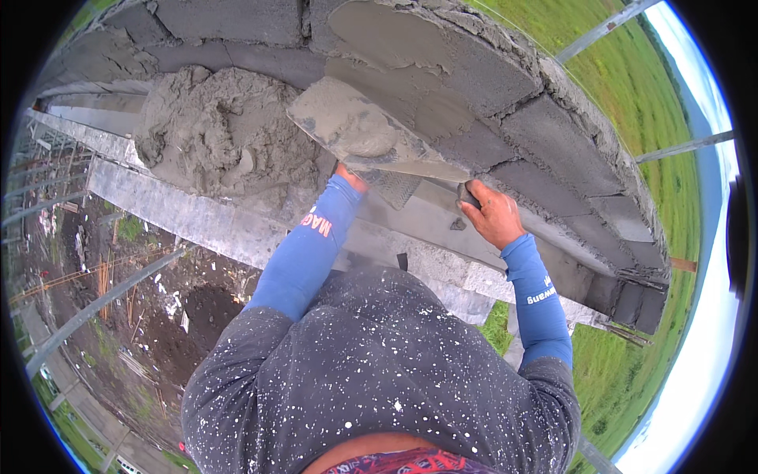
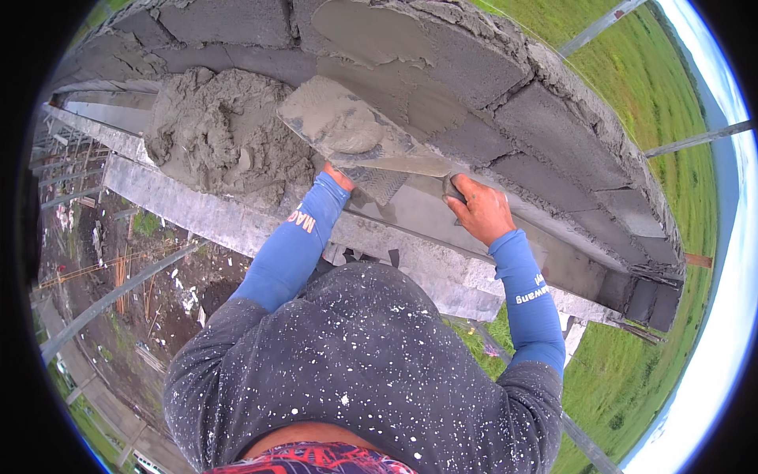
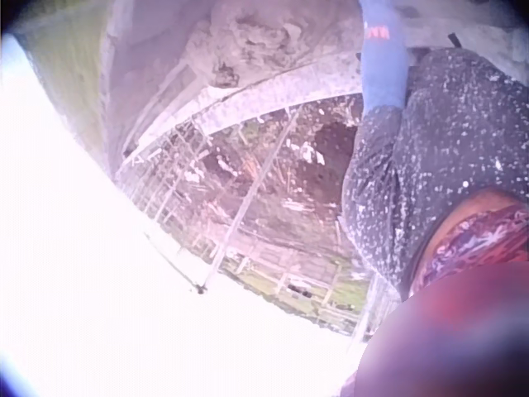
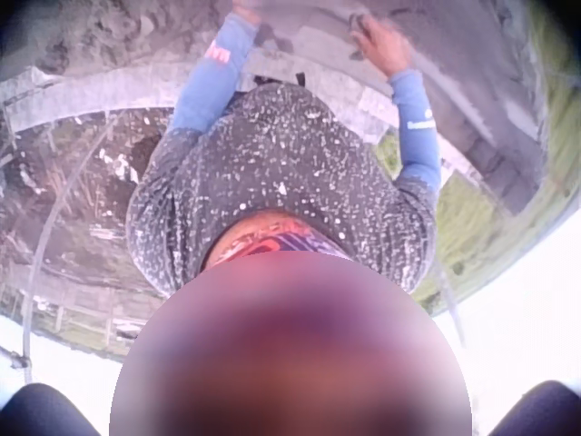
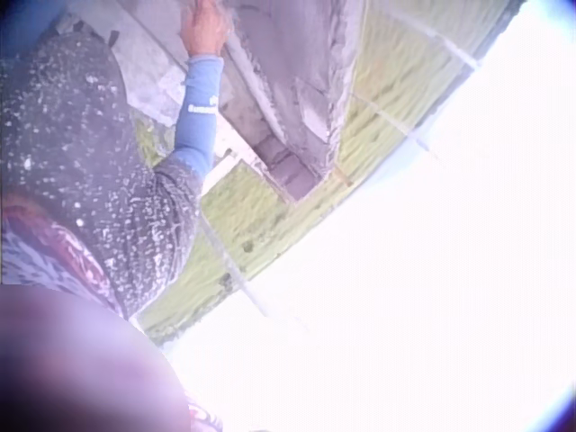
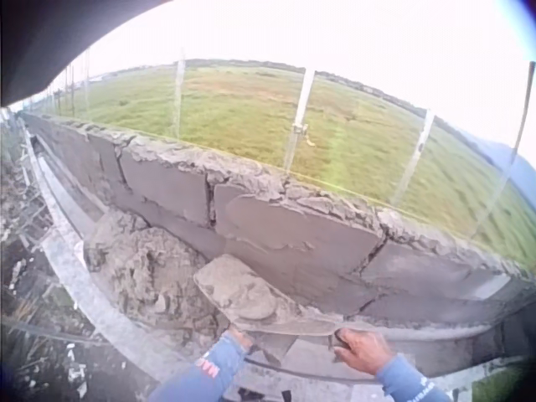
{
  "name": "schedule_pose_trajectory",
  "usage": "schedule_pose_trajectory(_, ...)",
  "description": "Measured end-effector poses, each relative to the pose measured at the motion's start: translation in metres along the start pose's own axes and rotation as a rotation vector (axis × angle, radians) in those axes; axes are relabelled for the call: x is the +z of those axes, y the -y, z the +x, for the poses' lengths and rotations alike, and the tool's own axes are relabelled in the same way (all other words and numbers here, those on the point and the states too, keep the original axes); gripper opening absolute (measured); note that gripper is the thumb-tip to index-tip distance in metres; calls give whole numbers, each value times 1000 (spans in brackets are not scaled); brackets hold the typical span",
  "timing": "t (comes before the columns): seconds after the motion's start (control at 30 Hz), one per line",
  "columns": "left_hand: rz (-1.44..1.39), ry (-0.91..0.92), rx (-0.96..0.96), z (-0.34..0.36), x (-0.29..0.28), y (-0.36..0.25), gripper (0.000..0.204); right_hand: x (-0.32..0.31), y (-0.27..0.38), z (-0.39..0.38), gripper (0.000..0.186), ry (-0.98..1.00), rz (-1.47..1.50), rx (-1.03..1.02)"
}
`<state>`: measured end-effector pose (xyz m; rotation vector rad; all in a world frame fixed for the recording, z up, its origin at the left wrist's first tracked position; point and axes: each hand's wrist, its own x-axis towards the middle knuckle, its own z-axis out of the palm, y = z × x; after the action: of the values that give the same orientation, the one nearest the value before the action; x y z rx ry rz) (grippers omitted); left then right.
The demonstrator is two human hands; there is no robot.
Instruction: The person scoops wet cement from a bucket and applies it to a curved masonry wall using a trowel and a yellow sponge. They repeatedly smooth the surface, working along the wall while standing on scaffolding.
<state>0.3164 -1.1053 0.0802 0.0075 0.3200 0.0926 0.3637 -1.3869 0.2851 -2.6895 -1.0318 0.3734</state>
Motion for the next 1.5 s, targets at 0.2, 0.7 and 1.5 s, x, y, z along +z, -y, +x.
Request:
schedule_pose_trajectory(0.2,380,71,-1,-25,14,31,53,22,19,50,30,-225,7,-21)
schedule_pose_trajectory(0.7,115,10,-13,-28,-46,-6,59,44,24,120,44,-348,190,338)
schedule_pose_trajectory(1.5,-15,100,-169,14,-3,52,46,-122,-79,25,44,-432,211,313)
